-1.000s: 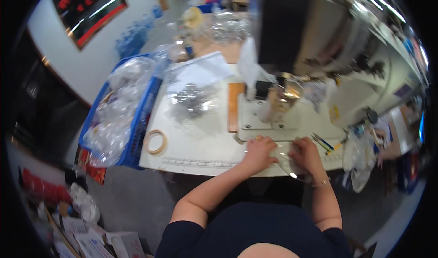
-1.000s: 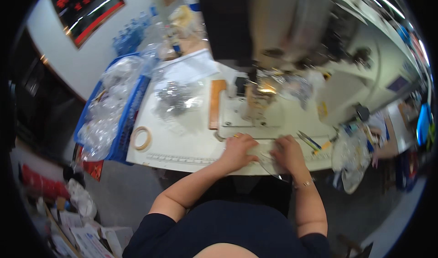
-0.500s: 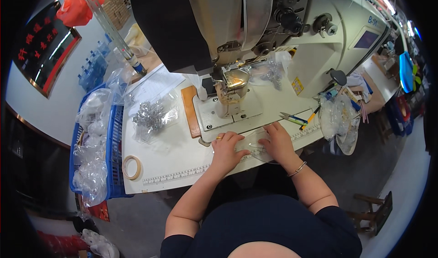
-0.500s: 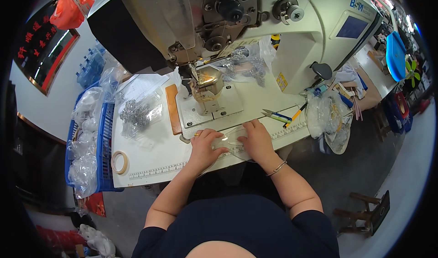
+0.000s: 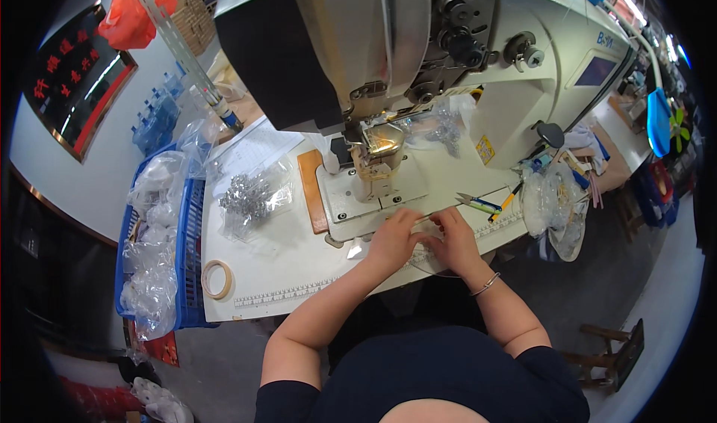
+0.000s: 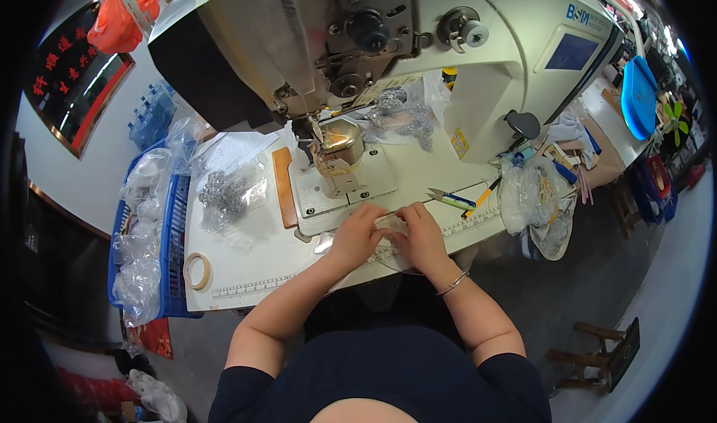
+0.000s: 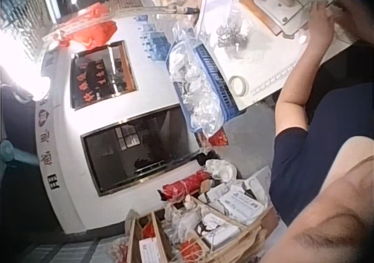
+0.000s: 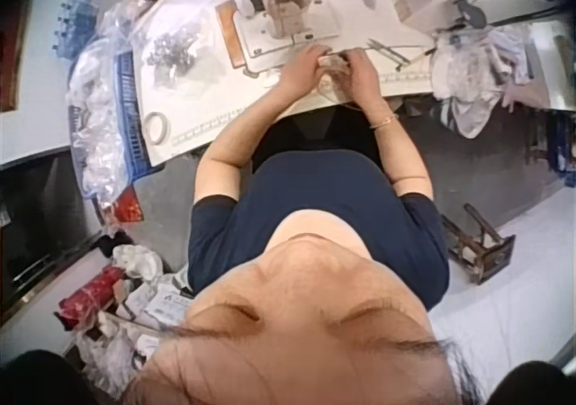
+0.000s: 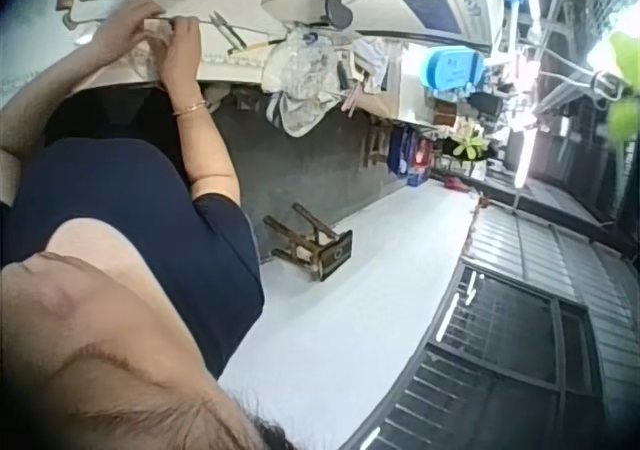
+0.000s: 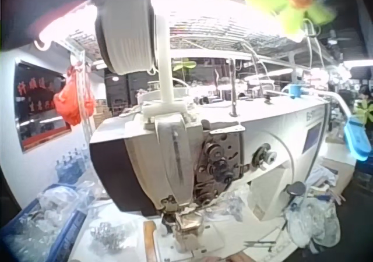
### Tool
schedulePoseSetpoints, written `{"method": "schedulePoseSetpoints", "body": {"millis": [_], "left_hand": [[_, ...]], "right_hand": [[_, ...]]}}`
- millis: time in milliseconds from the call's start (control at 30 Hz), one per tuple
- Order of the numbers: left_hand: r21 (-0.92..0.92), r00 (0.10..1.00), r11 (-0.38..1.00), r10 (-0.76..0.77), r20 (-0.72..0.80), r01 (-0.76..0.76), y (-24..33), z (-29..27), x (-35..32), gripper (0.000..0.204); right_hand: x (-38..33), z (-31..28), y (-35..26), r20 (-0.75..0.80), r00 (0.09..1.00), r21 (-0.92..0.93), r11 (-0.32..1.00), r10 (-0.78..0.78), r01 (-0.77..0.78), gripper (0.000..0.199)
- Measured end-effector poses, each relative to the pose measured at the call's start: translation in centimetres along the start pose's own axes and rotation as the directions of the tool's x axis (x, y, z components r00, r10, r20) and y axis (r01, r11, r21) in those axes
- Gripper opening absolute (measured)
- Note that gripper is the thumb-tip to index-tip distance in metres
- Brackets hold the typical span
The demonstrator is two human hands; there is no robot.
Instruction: The person handles small, silver, star-shaped decorations and places them into a sewing machine. They guide the items under the needle to stitch them, repeating this process for multiple units. The person picks up decorations from a pile on the table and positions them for sewing.
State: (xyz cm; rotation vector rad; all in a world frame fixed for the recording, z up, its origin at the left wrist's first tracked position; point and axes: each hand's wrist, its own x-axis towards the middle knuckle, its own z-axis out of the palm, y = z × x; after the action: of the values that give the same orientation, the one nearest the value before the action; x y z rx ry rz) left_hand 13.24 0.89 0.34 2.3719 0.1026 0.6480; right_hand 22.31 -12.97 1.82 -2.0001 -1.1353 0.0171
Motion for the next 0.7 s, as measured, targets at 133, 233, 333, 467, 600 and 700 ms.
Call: {"method": "schedulePoseSetpoints", "body": {"millis": [133,233,333,467,600,700], "left_hand": [[0.048,0.994,0.999,0.021,-0.105,-0.016,-0.2,0.7,-0.1,0.016],[0.035,0.995,0.999,0.014,-0.103,-0.010,0.2,0.7,-0.2,0.019],[0.009,0.995,1.000,-0.013,-0.098,0.013,0.4,0.8,0.0,0.023],[0.034,0.993,0.999,0.018,-0.117,-0.014,0.2,1.1,0.0,0.023],[0.114,0.977,0.990,0.106,-0.185,-0.086,0.6,1.1,-0.2,0.023],[0.132,0.969,0.985,0.138,-0.205,-0.112,0.8,1.0,-0.2,0.023]], "right_hand": [[0.2,-0.4,0.2,0.055,0.998,0.045,0.998,0.033,-0.035,0.040],[0.4,-0.6,0.5,0.096,0.992,0.078,0.993,0.079,-0.086,0.038],[0.6,-1.0,0.2,0.110,0.988,0.114,0.987,0.105,-0.118,0.034],[0.7,-1.5,1.1,0.193,0.957,0.261,0.929,0.217,-0.263,0.025],[1.1,-1.3,2.7,0.316,0.903,0.452,0.791,0.291,-0.413,0.017],[2.3,-2.3,3.6,0.553,0.790,0.479,0.674,0.266,-0.562,0.015]]}}
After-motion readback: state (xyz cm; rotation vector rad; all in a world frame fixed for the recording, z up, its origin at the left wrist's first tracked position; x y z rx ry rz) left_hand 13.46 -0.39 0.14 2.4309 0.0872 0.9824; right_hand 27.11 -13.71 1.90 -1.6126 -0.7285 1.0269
